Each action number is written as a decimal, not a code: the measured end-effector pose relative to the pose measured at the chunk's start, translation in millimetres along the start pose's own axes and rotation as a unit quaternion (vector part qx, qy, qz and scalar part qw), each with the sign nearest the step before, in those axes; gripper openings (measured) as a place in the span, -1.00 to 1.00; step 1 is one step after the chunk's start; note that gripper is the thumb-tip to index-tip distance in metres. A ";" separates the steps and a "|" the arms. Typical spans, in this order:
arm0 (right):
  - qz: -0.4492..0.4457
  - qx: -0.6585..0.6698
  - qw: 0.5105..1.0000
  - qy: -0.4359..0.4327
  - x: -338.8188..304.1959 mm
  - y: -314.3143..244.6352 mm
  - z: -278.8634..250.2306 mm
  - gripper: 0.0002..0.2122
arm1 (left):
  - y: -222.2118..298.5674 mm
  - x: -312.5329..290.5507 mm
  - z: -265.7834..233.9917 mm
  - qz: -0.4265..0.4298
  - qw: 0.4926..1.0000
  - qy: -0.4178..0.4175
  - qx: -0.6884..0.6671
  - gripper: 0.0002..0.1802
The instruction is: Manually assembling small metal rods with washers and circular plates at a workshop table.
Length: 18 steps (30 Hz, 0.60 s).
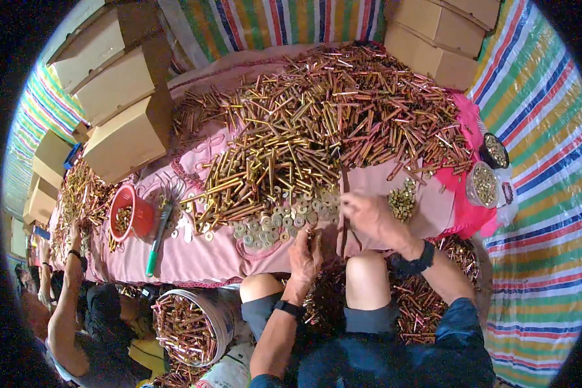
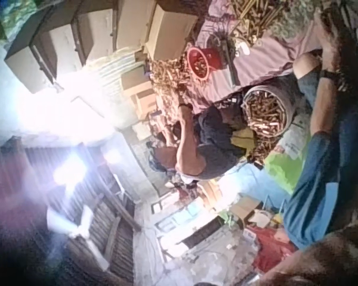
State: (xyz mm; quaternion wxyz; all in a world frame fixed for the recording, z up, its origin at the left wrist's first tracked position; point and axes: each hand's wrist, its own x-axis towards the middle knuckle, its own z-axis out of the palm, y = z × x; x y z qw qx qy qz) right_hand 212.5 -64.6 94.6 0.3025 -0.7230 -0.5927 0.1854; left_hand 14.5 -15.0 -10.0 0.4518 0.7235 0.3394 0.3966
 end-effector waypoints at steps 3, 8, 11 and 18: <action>-0.006 -0.064 0.996 0.056 -5.0 56.5 -23.0 -0.84 | -0.3 2.3 0.3 0.056 0.997 0.021 0.043 -0.75; 0.002 -0.098 0.992 0.083 -24.0 100.8 -34.7 -0.85 | 11.6 1.7 -1.5 0.024 0.998 0.034 0.042 -0.77; 0.008 -0.121 0.993 -0.006 -32.9 101.4 -34.8 -0.86 | 18.2 2.8 -3.9 0.029 0.997 0.054 0.039 -0.79; -0.056 -0.115 0.991 0.036 -56.9 103.0 -5.6 -0.77 | 19.5 3.5 -0.2 0.026 0.997 0.039 0.059 -0.82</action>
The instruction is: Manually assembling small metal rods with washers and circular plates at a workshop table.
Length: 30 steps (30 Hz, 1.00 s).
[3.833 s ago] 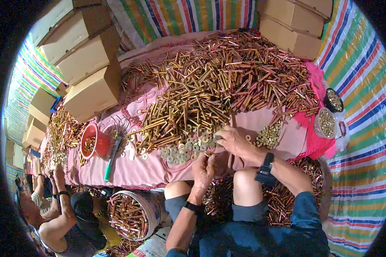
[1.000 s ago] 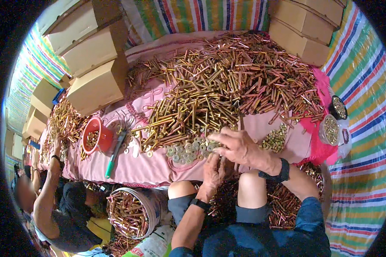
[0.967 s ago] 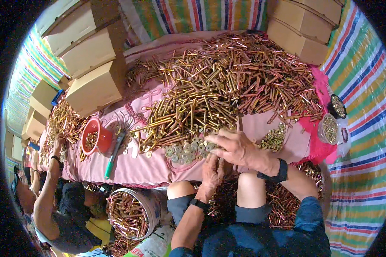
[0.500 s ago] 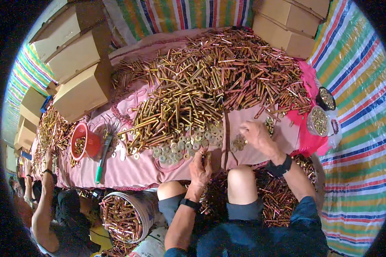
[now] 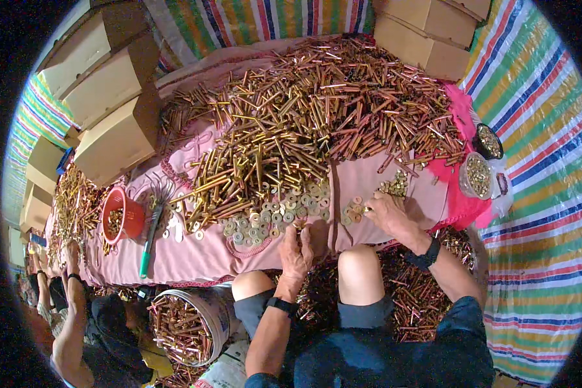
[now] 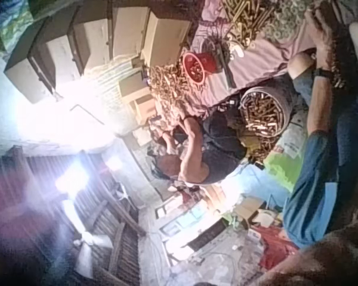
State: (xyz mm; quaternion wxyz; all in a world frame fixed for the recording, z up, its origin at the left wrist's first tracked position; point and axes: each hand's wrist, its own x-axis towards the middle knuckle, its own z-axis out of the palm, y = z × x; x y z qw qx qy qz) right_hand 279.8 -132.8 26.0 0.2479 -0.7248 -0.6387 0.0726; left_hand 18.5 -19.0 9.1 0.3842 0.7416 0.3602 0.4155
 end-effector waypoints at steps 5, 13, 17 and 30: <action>0.008 0.005 0.996 -0.085 18.4 -18.2 -14.2 -0.78 | -8.0 -3.0 -1.0 -0.001 1.000 -0.024 -0.001 -0.79; 0.084 0.354 0.922 -0.132 58.4 -99.4 -9.9 -0.75 | -20.1 -5.6 6.2 0.012 0.999 -0.041 -0.016 -0.84; 0.073 0.315 0.931 -0.170 72.7 -126.8 1.0 -0.75 | -29.1 -10.4 4.4 0.042 0.999 -0.029 0.005 -0.69; 0.072 0.374 0.921 -0.084 67.6 -133.2 23.8 -0.78 | -28.5 -8.4 2.3 0.040 0.998 -0.027 -0.028 -0.62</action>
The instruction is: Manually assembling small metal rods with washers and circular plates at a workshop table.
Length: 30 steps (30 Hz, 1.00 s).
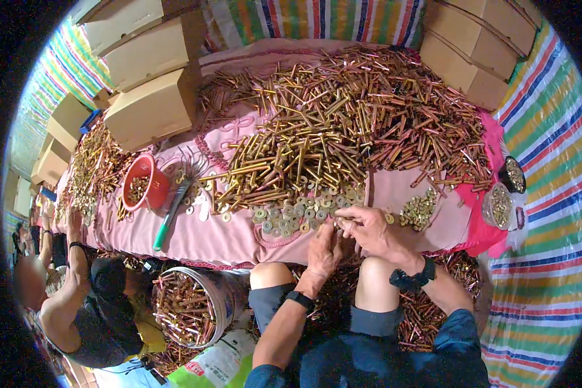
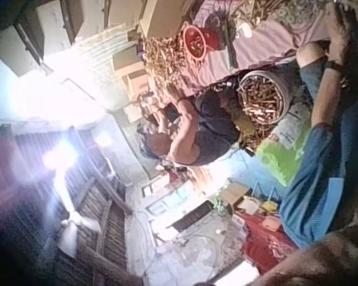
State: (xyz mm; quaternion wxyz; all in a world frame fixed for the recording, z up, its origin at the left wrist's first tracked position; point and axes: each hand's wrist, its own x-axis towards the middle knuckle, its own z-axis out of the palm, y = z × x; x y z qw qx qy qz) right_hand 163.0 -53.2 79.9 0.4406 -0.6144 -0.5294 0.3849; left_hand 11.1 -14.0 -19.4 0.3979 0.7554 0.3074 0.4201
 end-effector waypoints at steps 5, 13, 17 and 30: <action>-0.027 0.038 0.997 0.056 4.6 5.2 -1.2 -0.80 | 0.2 1.6 3.6 0.024 1.000 0.017 0.013 -0.65; -0.102 -0.160 0.982 0.009 -4.2 -21.3 2.3 -0.77 | -1.7 -2.5 2.4 -0.010 1.000 0.006 -0.009 -0.83; -0.156 -0.171 0.973 -0.009 -2.2 -21.0 -0.7 -0.79 | -1.9 -2.0 2.4 0.013 1.000 0.015 -0.011 -0.81; 0.018 -0.014 1.000 0.008 -3.1 -1.8 -1.4 -0.79 | 1.8 -2.0 -2.9 -0.014 0.999 -0.029 -0.012 -0.55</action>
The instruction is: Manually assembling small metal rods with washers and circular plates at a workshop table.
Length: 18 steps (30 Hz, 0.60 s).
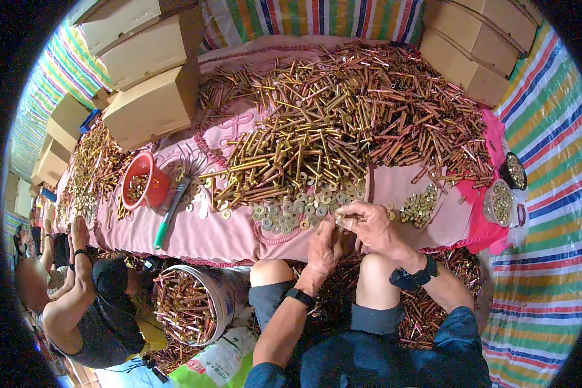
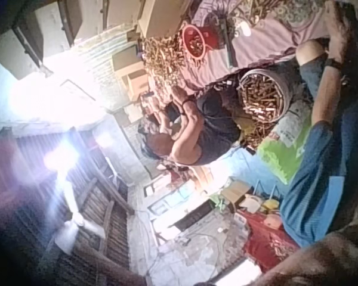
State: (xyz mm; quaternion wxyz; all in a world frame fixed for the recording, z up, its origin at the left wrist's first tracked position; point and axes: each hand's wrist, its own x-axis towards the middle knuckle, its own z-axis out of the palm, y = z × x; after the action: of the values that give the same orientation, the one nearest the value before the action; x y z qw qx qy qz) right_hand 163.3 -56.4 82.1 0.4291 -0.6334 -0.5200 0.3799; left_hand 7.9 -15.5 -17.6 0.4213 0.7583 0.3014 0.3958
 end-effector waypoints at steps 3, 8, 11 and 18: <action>-0.075 -0.024 0.997 -0.015 2.3 3.8 -2.3 -0.79 | -2.5 1.0 1.2 0.010 1.000 -0.001 0.014 -0.53; -0.222 -0.150 0.963 0.006 7.5 -0.5 2.5 -0.80 | -11.5 -3.7 1.1 0.017 0.999 -0.006 0.029 -0.45; -0.180 -0.119 0.976 0.003 8.3 2.2 -0.4 -0.83 | -9.5 -2.8 1.8 0.021 1.000 0.001 0.019 -0.41; -0.115 -0.093 0.989 0.016 4.7 -7.4 2.2 -0.82 | -11.2 -5.2 -1.5 -0.002 0.999 -0.016 0.028 -0.38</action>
State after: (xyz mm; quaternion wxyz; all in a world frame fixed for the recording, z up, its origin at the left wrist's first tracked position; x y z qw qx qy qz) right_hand 159.5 -50.8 88.1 0.4176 -0.6126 -0.6157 0.2671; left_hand 2.6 -13.8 -28.7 0.4060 0.7753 0.3070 0.3739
